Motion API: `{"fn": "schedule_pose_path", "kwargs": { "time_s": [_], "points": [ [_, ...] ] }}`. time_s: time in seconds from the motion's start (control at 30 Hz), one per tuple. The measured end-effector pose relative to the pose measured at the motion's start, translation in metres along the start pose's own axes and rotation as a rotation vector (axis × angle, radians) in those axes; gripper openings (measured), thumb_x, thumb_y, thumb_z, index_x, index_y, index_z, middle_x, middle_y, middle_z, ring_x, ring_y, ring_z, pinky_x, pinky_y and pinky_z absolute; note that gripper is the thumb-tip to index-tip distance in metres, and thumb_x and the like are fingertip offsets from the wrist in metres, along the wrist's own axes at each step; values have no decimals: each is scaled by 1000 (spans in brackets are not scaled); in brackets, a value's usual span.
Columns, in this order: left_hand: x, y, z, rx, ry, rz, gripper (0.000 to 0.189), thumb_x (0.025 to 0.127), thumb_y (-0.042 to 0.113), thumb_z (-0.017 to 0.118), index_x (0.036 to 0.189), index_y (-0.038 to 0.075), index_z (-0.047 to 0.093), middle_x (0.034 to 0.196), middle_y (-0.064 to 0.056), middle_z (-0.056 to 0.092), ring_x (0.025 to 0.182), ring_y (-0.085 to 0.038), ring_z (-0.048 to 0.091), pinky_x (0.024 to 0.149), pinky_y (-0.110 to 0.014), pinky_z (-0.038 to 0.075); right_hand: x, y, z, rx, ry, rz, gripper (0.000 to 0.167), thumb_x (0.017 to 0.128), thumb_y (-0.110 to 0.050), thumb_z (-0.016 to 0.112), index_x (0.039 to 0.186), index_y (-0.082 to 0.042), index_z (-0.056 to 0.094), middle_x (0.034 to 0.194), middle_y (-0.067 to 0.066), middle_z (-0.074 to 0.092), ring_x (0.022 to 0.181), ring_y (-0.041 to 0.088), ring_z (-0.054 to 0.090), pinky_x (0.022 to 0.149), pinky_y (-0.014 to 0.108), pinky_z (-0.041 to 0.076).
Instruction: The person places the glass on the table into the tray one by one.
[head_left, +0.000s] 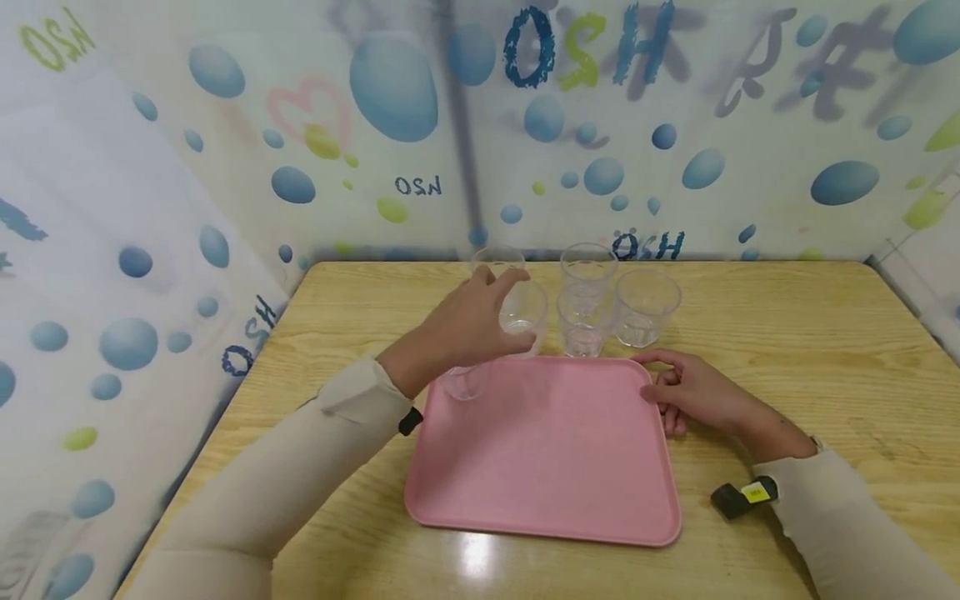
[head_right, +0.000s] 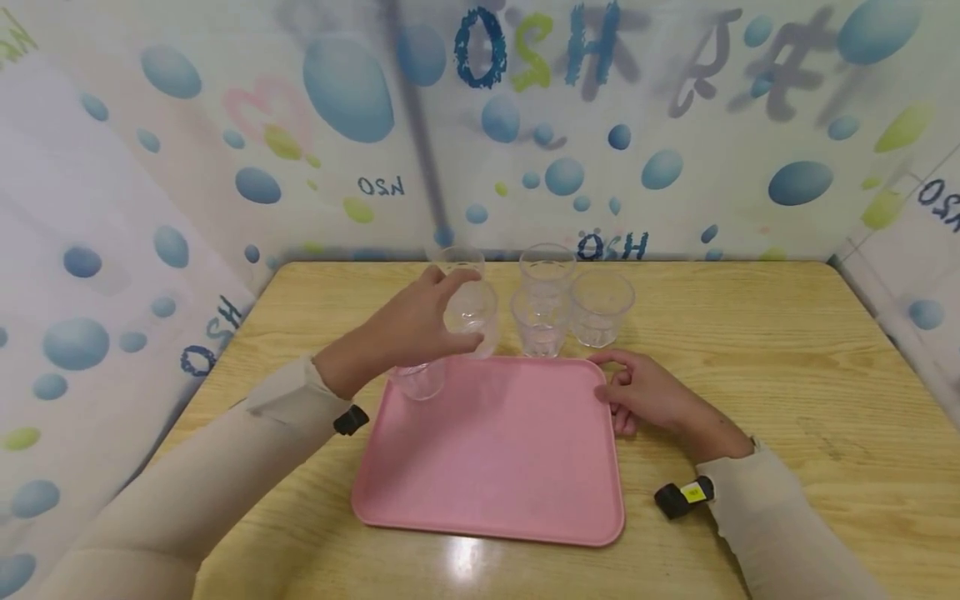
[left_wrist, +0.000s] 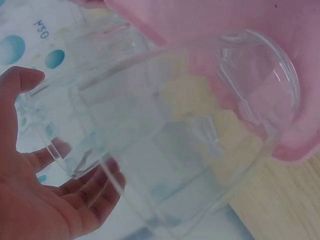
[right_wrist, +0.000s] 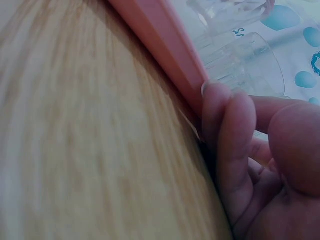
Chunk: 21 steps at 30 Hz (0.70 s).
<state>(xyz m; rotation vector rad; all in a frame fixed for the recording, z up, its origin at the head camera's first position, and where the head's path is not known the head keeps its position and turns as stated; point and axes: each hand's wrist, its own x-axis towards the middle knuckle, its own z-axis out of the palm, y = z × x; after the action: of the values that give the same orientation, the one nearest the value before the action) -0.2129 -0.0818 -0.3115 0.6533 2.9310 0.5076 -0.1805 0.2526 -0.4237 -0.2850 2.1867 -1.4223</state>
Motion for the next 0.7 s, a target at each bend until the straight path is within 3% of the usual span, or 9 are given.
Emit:
{"fn": "schedule_pose_path", "kwargs": {
  "time_s": [0.33,0.7],
  "points": [
    [-24,12,-6,-24,44,85,79,81,51,72,150,29,38,116,-6,48,81,-21,55,72,-35,49,-2,-3,0,-12,3,3,59,98,-15,64,150,-5,38,73,12,59,49,18,62,50,38,56],
    [-57,24,-10,-15,-29,94,81,80,52,72,150,33,37,118,-4,47,73,-17,56,65,-31,47,-2,-3,0,-16,9,19,59,97,-16,64,150,-6,38,73,12,59,49,18,62,50,37,56]
  ]
}}
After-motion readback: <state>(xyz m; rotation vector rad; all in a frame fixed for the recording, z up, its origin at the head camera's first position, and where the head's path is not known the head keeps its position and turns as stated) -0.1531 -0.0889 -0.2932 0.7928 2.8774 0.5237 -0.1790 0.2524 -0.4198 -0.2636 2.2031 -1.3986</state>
